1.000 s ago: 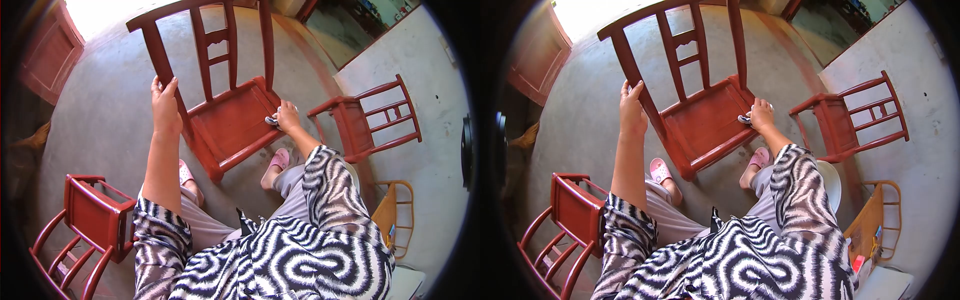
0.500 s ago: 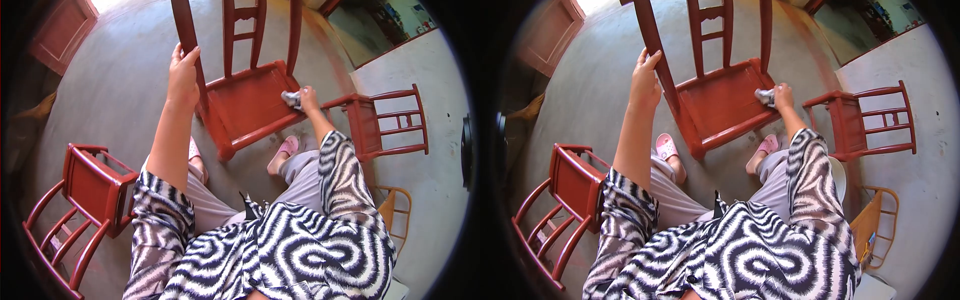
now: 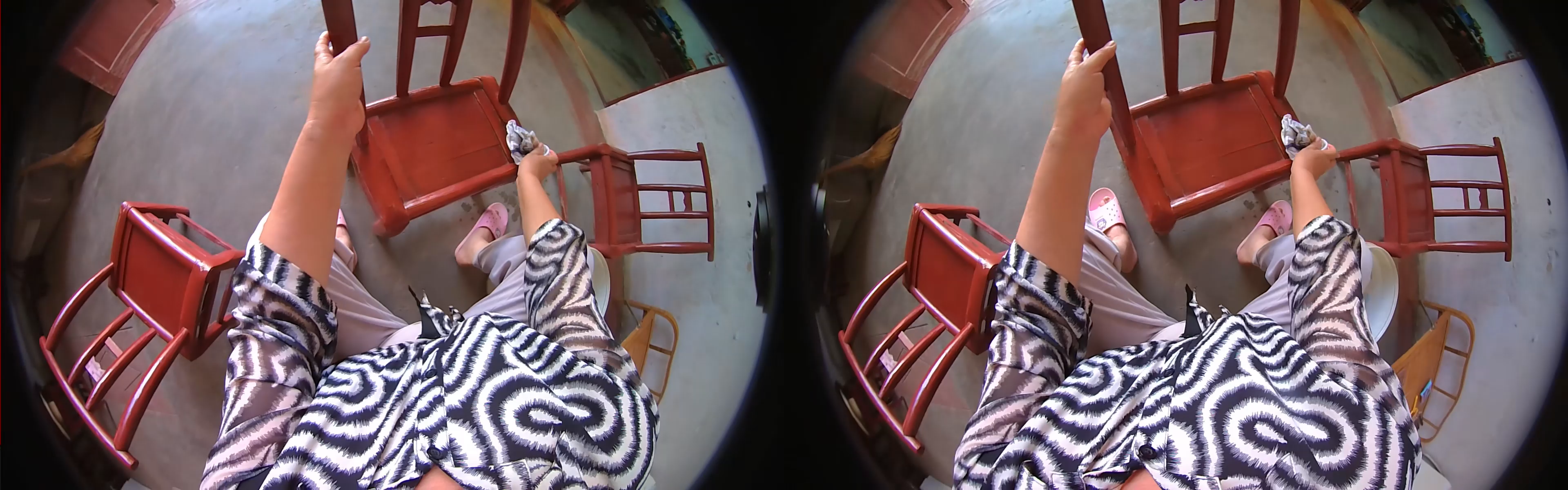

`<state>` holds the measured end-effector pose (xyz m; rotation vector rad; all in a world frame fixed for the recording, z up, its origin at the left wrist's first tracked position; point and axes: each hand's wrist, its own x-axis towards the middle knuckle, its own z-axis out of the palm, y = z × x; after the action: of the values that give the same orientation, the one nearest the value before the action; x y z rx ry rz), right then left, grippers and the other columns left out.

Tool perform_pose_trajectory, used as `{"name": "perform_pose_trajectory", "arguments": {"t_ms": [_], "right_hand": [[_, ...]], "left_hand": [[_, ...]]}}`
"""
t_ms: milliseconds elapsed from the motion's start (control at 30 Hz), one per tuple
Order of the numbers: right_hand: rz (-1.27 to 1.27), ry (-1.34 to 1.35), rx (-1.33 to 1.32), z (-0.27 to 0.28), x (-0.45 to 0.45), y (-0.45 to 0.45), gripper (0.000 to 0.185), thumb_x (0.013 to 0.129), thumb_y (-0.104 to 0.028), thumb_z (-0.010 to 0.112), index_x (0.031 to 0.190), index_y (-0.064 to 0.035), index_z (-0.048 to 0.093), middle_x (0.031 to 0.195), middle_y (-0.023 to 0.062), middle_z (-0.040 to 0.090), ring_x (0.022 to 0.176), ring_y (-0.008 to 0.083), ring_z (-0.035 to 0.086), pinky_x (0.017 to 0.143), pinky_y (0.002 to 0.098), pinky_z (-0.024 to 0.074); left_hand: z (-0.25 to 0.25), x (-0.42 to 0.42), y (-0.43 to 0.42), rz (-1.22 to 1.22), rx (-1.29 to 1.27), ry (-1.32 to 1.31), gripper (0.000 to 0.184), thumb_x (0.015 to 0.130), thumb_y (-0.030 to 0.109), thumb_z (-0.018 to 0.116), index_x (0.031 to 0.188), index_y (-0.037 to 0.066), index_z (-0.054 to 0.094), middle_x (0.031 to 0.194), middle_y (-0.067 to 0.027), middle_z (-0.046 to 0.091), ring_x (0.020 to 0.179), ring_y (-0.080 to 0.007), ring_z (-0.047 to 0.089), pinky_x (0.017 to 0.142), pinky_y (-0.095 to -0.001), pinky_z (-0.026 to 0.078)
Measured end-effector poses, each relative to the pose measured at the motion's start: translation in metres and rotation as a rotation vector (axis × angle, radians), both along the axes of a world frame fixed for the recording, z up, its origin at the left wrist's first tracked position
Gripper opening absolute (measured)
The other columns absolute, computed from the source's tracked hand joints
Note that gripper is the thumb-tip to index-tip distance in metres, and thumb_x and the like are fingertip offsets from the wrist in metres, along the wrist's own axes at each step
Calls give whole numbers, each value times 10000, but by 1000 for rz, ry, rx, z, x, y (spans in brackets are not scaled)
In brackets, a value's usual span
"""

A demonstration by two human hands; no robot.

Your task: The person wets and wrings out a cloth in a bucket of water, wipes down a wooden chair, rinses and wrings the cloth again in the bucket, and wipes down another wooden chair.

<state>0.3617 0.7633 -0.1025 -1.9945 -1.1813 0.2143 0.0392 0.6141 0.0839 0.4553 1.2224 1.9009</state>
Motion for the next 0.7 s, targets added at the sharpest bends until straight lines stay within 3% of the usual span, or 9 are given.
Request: {"name": "perform_pose_trajectory", "arguments": {"t_ms": [67,200,400,500,533,600,633,667,700], "right_hand": [[-68,162,-16,3,-2,-4,348,862,-228,519,1080,25,420,1094,229,449,943,363,536,782,409,471],[-143,124,-18,12,-6,-7,373,858,-225,526,1092,32,392,1098,232,432,912,368,553,754,400,496],[-351,467,-193,21,-29,-54,481,839,-344,540,1044,71,409,1051,284,533,914,383,574,764,426,478],[-88,375,-192,-11,-45,-97,520,870,-354,501,1031,127,385,1072,296,503,985,354,532,838,383,422],[-7,416,-213,20,-67,-128,488,892,-347,469,1026,113,372,1034,293,493,944,379,535,819,398,424],[94,412,-282,21,-87,-163,457,906,-332,454,1024,103,376,1017,281,501,953,367,529,822,389,416],[207,535,-271,0,-89,-175,443,906,-326,458,1011,97,378,1024,283,494,942,349,531,812,388,416],[244,482,-298,20,-105,-199,417,905,-315,464,1005,81,381,1035,270,494,937,326,534,805,385,415],[426,563,-294,-13,-103,-210,385,904,-300,467,1022,57,382,1037,248,501,931,310,538,803,379,416]], "left_hand": [[-2,-1,1,-2,-9,54,634,799,191,583,1324,57,253,1200,-87,410,1125,-192,373,974,-349,277],[-1,-1,1,-33,-31,50,658,798,196,579,1337,71,224,1213,-85,398,1153,-200,347,987,-378,257],[6,4,-2,-20,-97,78,725,790,218,579,1363,105,150,1266,-97,332,1202,-251,292,992,-456,247],[-6,2,5,30,-157,192,757,784,236,581,1373,129,118,1316,-108,252,1223,-283,269,975,-505,273],[-9,1,6,29,-147,193,767,781,240,581,1377,138,109,1331,-109,223,1228,-292,265,967,-518,285],[-9,1,6,27,-137,199,776,779,245,581,1381,147,101,1345,-111,194,1233,-300,261,958,-531,297],[-8,2,5,25,-142,184,774,779,242,580,1382,147,104,1346,-110,191,1235,-304,256,958,-538,293],[-7,1,4,25,-146,168,772,780,240,579,1384,147,107,1347,-109,189,1237,-308,252,959,-546,289],[-6,1,3,28,-143,171,772,780,240,579,1384,147,107,1347,-109,189,1237,-308,252,959,-546,289]]}}
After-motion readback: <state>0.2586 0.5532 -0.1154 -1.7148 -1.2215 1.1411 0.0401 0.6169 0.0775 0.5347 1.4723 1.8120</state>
